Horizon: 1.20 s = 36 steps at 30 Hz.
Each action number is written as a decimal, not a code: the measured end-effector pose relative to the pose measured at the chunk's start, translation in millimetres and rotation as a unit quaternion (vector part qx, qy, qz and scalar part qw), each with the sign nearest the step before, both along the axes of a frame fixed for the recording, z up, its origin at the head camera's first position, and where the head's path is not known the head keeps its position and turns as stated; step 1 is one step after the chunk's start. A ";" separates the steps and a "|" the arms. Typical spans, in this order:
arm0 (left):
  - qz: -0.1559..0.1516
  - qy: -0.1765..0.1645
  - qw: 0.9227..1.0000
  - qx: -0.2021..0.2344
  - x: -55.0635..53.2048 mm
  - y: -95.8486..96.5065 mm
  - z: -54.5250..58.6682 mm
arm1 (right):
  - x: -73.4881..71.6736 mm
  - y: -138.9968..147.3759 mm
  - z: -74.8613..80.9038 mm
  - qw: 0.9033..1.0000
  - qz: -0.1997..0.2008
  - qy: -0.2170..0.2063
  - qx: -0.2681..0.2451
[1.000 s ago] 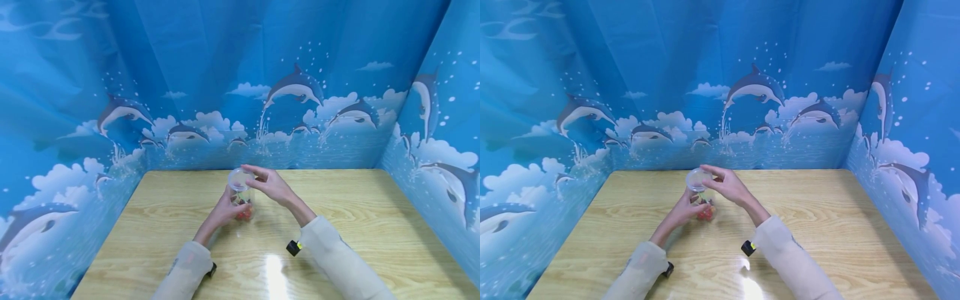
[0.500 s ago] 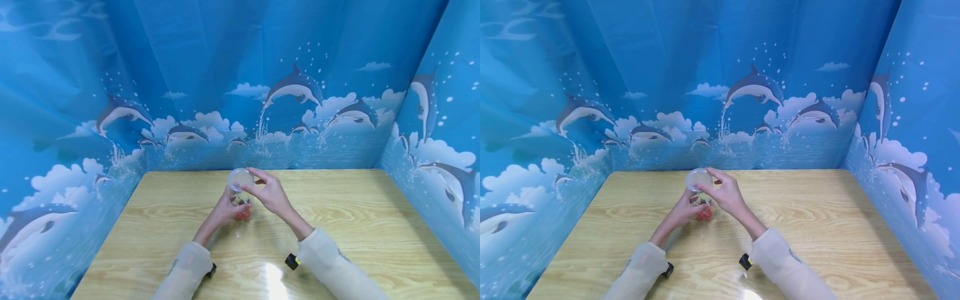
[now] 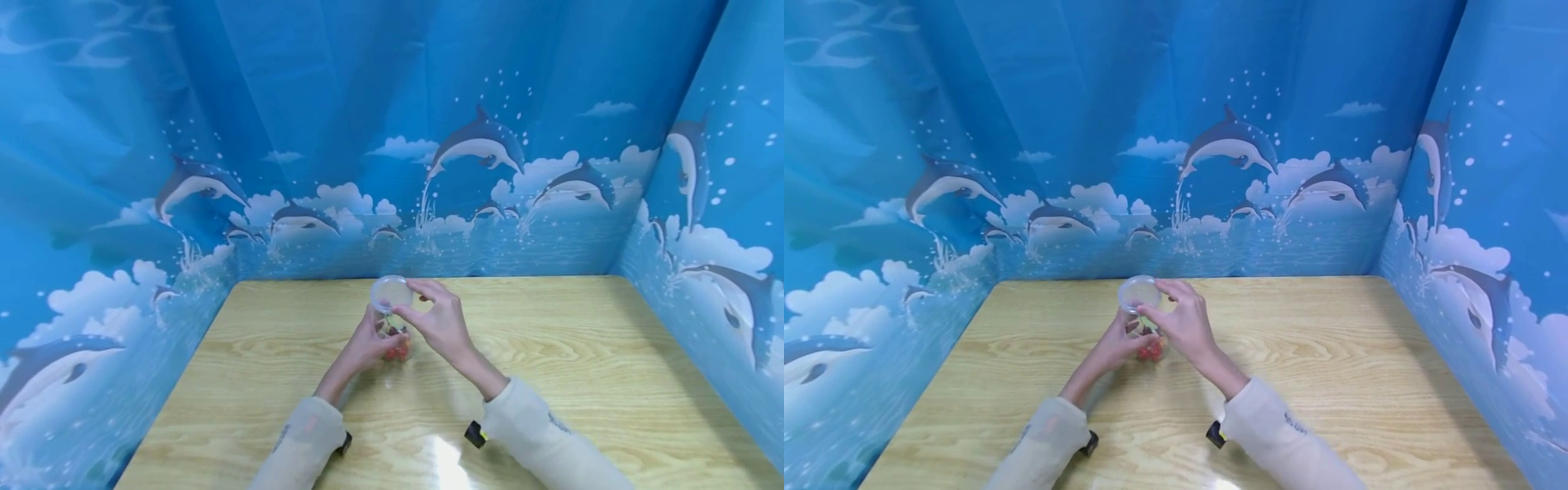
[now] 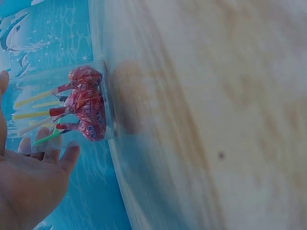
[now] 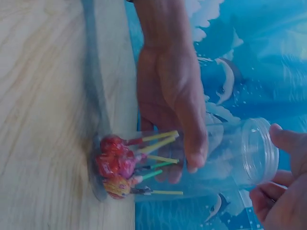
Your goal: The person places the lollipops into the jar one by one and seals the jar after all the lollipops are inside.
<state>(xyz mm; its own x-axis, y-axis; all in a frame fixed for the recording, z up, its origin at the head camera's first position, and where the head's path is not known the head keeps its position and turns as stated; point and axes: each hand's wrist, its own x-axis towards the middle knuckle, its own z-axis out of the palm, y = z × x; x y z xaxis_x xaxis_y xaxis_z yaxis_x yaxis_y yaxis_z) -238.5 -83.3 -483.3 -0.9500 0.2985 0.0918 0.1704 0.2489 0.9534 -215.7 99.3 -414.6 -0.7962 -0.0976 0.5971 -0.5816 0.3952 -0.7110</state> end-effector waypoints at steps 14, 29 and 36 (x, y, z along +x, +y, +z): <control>-0.002 0.020 1.000 0.001 -1.7 -2.1 -1.3 | 5.2 -7.0 -0.6 0.998 -0.035 0.045 -0.005; 0.002 -0.001 1.000 -0.004 -1.1 -2.9 -1.1 | 1.7 3.5 9.7 0.998 0.031 -0.050 0.022; 0.014 0.015 1.000 -0.006 0.7 -0.4 0.3 | 2.3 -1.9 4.4 1.000 0.007 -0.013 -0.003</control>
